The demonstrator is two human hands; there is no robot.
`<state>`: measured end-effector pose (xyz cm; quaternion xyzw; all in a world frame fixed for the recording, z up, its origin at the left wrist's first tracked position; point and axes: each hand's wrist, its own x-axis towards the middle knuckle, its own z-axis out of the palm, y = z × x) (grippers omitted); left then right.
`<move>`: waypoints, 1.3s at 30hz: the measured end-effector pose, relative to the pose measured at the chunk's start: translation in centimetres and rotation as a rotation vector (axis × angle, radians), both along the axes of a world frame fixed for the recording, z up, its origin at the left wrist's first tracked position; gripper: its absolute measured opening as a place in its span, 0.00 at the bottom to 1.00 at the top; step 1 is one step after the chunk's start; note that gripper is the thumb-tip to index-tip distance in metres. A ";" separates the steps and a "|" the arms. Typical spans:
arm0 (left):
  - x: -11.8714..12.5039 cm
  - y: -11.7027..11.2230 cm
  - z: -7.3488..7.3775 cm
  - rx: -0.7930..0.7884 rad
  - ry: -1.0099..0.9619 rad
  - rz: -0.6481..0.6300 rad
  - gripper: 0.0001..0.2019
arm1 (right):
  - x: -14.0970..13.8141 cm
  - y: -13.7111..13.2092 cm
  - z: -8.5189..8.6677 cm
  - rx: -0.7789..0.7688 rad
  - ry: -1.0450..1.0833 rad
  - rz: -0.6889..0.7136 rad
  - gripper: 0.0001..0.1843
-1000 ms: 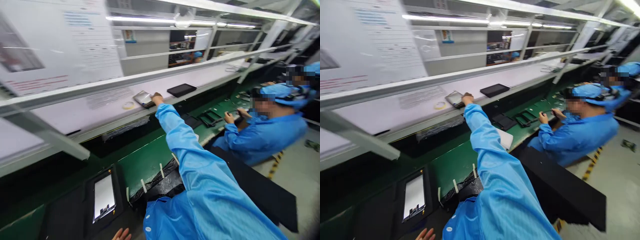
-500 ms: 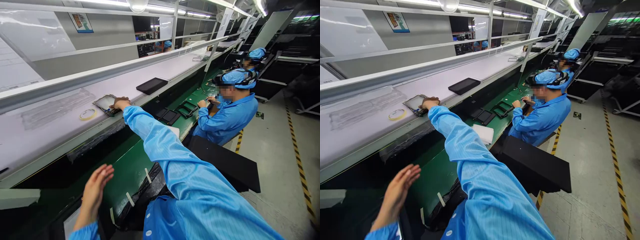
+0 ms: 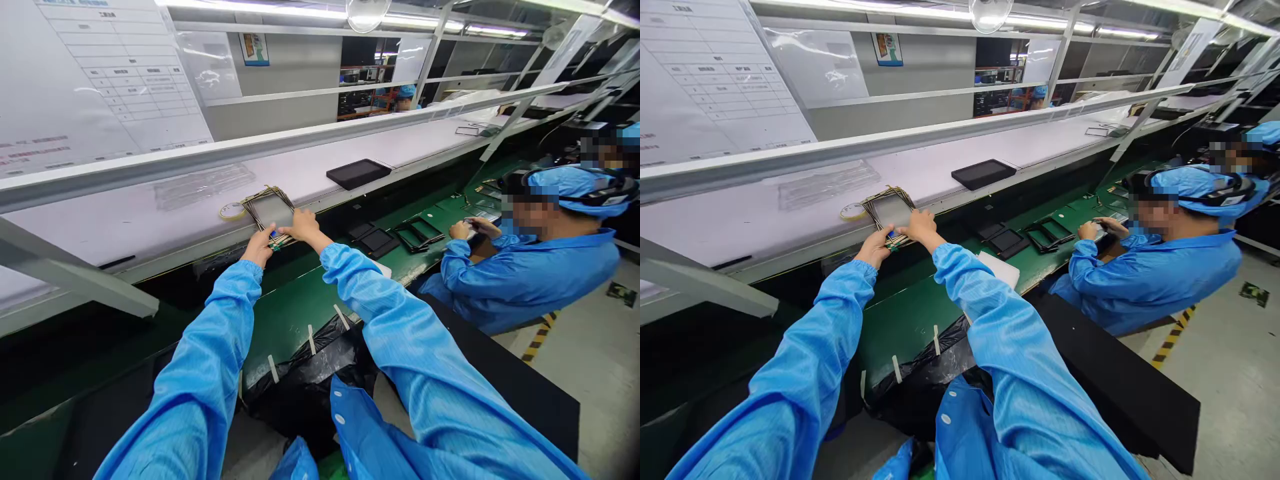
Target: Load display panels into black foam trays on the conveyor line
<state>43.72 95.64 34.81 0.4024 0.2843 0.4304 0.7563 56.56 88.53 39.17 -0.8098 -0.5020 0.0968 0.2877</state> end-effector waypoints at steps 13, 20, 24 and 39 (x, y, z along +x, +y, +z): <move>-15.7 -24.3 -18.9 -0.452 0.171 -0.008 0.17 | -17.1 -24.2 -19.1 0.090 0.332 -0.053 0.45; -21.8 -29.9 -20.6 -0.354 0.255 -0.137 0.25 | -21.8 -30.9 -23.6 0.033 0.632 -0.176 0.39; -20.5 -30.5 -20.4 -0.353 0.361 -0.142 0.26 | -20.2 -32.3 -24.9 0.077 0.784 -0.267 0.33; 8.3 -12.9 -31.5 0.532 1.067 0.051 0.23 | 27.8 -26.3 -25.5 0.454 0.868 -0.552 0.28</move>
